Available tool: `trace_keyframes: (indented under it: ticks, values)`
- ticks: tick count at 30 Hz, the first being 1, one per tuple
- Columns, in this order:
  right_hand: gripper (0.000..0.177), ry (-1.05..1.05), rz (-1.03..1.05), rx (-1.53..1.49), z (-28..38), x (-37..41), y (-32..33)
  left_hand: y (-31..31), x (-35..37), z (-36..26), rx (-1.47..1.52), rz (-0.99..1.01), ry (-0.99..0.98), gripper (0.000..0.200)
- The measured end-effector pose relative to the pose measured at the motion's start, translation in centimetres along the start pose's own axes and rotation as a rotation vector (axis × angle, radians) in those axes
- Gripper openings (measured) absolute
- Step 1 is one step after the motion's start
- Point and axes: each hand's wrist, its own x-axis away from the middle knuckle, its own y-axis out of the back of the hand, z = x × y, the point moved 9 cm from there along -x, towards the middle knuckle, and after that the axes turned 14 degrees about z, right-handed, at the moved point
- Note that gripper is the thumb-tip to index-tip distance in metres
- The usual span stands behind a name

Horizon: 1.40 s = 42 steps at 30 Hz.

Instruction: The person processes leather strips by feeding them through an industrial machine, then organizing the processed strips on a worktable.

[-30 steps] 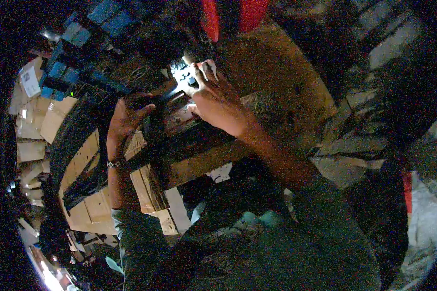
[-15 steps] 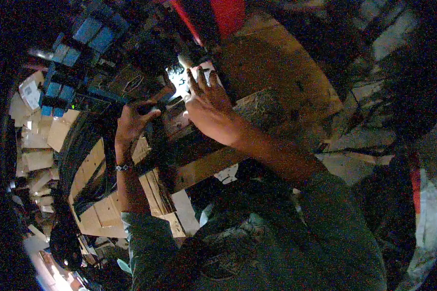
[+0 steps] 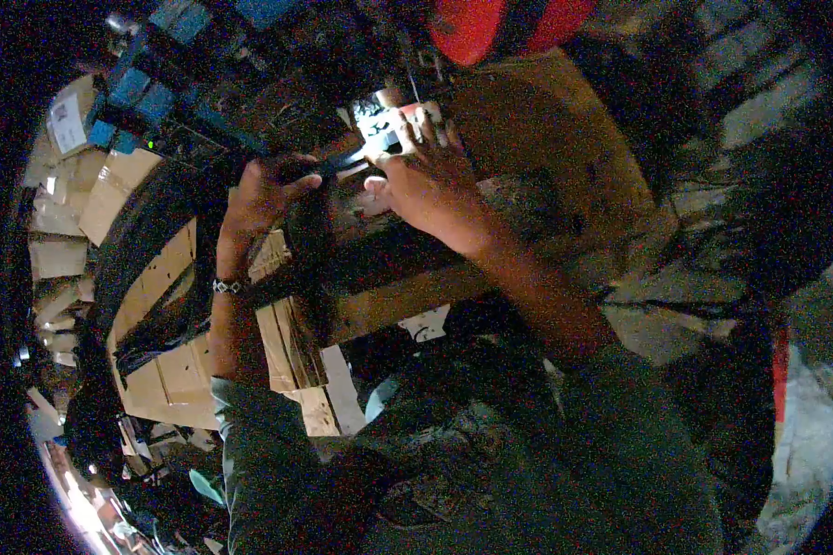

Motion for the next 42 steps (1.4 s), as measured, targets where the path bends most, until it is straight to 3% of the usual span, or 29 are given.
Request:
trace_keyframes:
  ticks: [3,6,7,12,15,19,22,25,32,37,40,41,42]
  values:
    - [0.044,-0.059,0.004,0.107,0.5,0.2,-0.3,-0.1,0.4,0.8,0.095,-0.03,0.065,0.032]
    - [0.044,-0.066,0.076,0.124,0.3,-0.1,-0.4,-0.1,0.3,0.8,-0.02,-0.021,0.029,0.034]
    - [0.047,-0.011,-0.007,0.138,0.4,-0.2,-0.6,-0.3,0.1,0.9,-0.011,-0.012,0.04,0.034]
    - [0.049,0.011,-0.043,0.051,0.3,0.7,0.8,0.3,0.4,0.4,-0.008,-0.058,-0.011,0.034]
    - [0.046,-0.013,-0.052,0.117,0.4,1.2,0.6,0.6,0.7,-1.3,-0.054,0.035,0.14,0.036]
    - [0.051,-0.07,0.122,0.273,-0.1,0.3,-1.1,0.3,0.2,-0.2,-0.079,0.025,0.058,0.036]
    - [0.052,-0.078,0.114,0.301,0.0,-0.4,-1.6,0.4,0.4,-1.1,-0.123,-0.036,-0.031,0.032]
    - [0.054,-0.021,0.002,0.094,0.9,0.0,-0.7,0.2,0.4,-0.3,-0.086,-0.055,-0.048,0.032]
    - [0.054,-0.182,0.215,-0.055,0.2,-0.9,-1.6,-0.5,-0.2,1.0,0.023,0.034,-0.026,0.031]
    - [0.051,-0.013,-0.103,0.036,1.7,-1.0,-0.8,-0.4,0.2,0.7,0.033,-0.003,-0.068,0.032]
    - [0.052,-0.095,0.157,-0.083,1.2,-2.0,-1.9,-0.3,0.1,0.8,-0.013,-0.016,-0.07,0.033]
    - [0.052,-0.124,0.222,-0.315,0.1,-2.2,-3.6,-0.4,0.0,1.3,0.001,0.007,-0.047,0.033]
    - [0.048,-0.085,0.139,-0.224,0.2,-2.1,-3.4,-0.7,-0.1,1.7,0.012,0.026,-0.03,0.034]
